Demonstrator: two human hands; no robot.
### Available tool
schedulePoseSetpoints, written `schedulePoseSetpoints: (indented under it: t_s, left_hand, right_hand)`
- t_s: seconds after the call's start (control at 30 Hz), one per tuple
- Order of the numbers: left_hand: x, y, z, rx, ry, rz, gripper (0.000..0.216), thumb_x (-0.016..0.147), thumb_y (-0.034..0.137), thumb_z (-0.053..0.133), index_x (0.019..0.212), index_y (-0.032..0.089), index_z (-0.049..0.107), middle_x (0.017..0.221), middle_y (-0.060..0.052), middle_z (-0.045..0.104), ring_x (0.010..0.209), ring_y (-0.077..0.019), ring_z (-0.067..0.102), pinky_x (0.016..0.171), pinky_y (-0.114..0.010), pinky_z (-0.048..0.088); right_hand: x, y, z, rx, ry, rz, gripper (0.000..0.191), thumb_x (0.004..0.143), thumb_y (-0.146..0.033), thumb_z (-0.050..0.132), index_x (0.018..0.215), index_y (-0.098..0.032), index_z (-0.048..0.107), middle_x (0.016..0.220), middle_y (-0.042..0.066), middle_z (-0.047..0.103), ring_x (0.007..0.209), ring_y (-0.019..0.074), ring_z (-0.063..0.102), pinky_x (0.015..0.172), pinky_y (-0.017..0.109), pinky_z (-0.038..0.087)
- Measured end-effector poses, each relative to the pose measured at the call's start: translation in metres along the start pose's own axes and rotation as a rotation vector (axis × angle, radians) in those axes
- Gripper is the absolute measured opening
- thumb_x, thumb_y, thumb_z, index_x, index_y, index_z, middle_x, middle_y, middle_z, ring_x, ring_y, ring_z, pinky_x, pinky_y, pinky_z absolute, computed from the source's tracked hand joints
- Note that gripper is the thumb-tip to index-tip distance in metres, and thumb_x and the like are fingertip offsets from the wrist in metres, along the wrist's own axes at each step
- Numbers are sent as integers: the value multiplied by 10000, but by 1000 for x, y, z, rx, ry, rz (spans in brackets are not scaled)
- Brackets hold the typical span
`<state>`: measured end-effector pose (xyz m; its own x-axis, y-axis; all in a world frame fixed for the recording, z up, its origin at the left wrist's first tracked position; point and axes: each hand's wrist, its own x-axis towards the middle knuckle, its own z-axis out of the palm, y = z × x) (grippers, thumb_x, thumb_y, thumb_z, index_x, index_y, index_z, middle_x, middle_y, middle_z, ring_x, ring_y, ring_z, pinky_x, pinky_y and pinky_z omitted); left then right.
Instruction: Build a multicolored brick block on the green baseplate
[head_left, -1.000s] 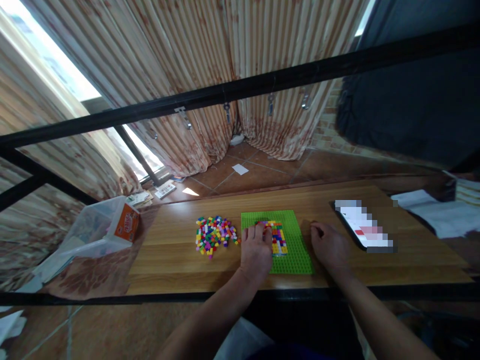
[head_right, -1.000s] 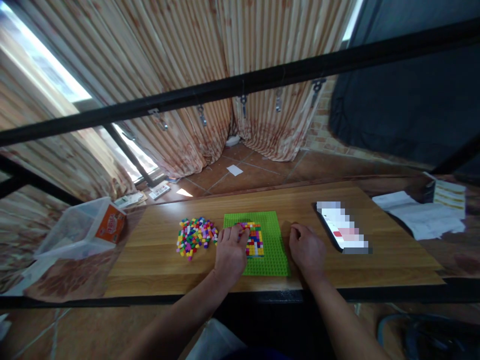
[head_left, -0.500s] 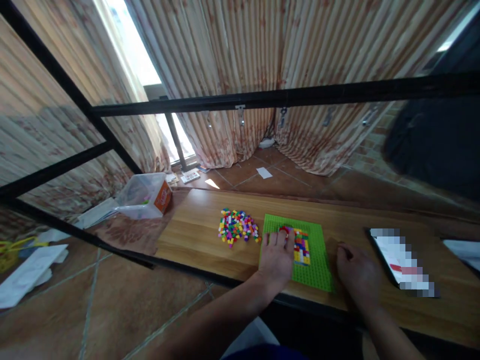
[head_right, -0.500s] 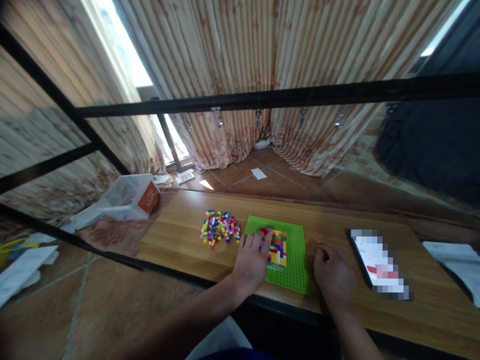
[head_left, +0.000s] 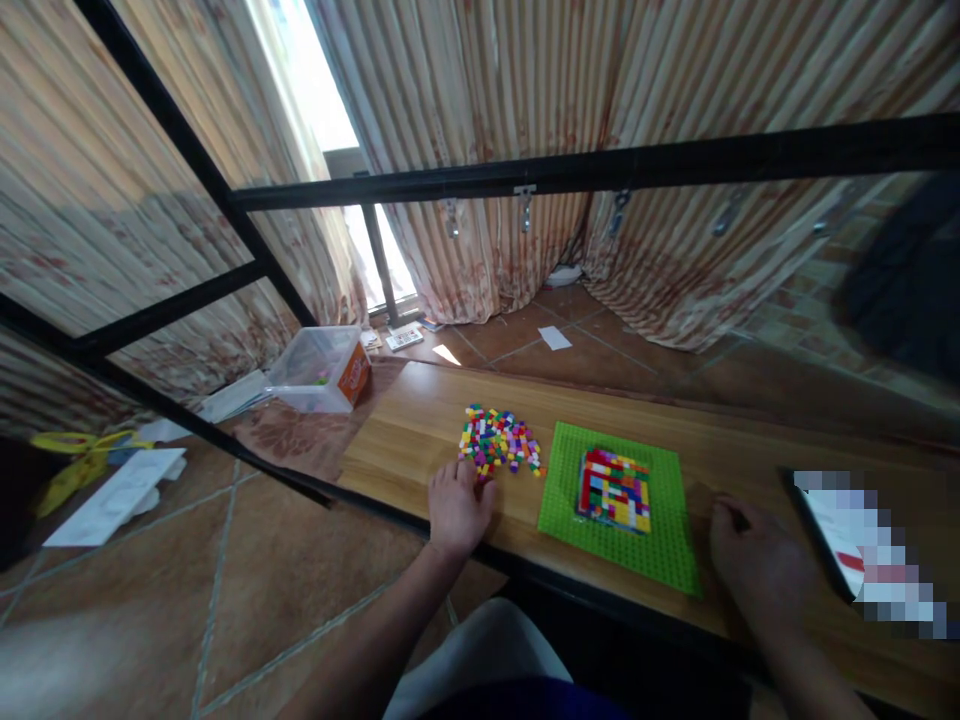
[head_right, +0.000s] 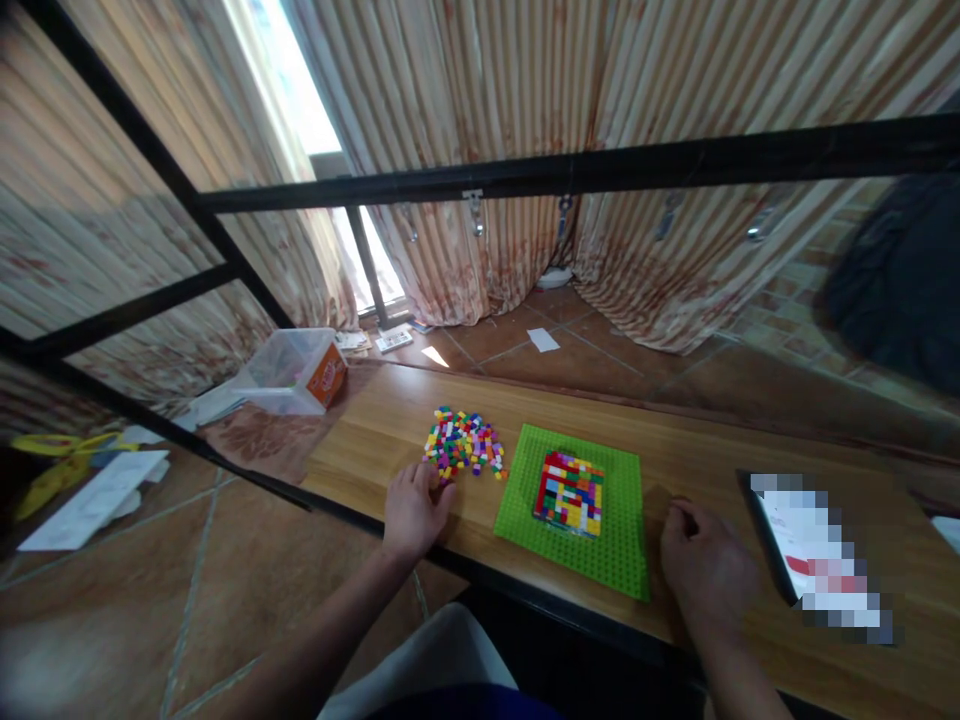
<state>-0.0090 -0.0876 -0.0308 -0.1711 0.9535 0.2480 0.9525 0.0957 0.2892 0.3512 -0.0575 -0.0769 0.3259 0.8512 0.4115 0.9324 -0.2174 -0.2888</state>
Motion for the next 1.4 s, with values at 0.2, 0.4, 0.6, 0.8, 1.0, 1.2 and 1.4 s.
schedulePoseSetpoints:
  t_s: [0.2, 0.4, 0.6, 0.8, 1.0, 1.2, 1.4]
  left_hand:
    - [11, 9, -2, 9, -71, 5, 132, 897, 264, 487, 845, 184, 578, 906, -69, 614, 878, -215, 593, 776, -332, 428]
    - [10, 8, -2, -139, -120, -47, 98, 900, 223, 476, 880, 190, 566, 856, -46, 639, 832, -186, 627, 729, -281, 451]
    - [7, 8, -3, -497, -128, -67, 232, 893, 156, 461, 1089, 186, 583, 947, -44, 696, 878, -164, 658, 786, -274, 490]
    - [11, 12, -4, -589, -196, -30, 219, 892, 146, 448, 954, 165, 657, 945, -53, 709, 906, -169, 650, 828, -290, 499]
    - [9, 12, 5, -509, -98, -42, 209, 875, 129, 475, 933, 165, 673, 934, -62, 706, 895, -171, 654, 828, -294, 503]
    - [8, 12, 14, -466, -24, 15, 223, 864, 111, 484, 948, 153, 686, 919, -73, 703, 850, -174, 658, 795, -292, 509]
    - [6, 11, 20, -473, 39, 56, 221, 857, 96, 488, 913, 158, 692, 864, -64, 692, 782, -158, 651, 731, -262, 508]
  right_hand:
    - [0, -2, -3, -2, 7, -7, 407, 867, -379, 400, 937, -125, 710, 811, 148, 675, 684, 260, 588, 559, 338, 355]
    - [0, -3, -4, 6, 12, -1, 401, 859, -374, 401, 938, -131, 711, 824, 138, 679, 698, 257, 594, 559, 333, 360]
    - [1, -4, -4, 17, 18, -1, 386, 855, -348, 411, 922, -120, 714, 806, 145, 679, 684, 249, 592, 571, 333, 360]
    - [0, -4, -4, 21, 6, 1, 388, 853, -365, 407, 939, -137, 708, 849, 129, 686, 701, 236, 598, 569, 316, 361]
    - [1, -5, -5, -3, -6, 23, 400, 865, -366, 405, 945, -125, 715, 840, 138, 686, 670, 235, 595, 556, 317, 355]
    - [1, -5, -6, 13, -4, 8, 393, 865, -360, 416, 936, -112, 713, 854, 144, 687, 712, 240, 596, 571, 314, 365]
    - [0, -3, -3, 3, 10, 23, 386, 865, -369, 426, 938, -127, 718, 822, 122, 682, 689, 225, 580, 564, 303, 344]
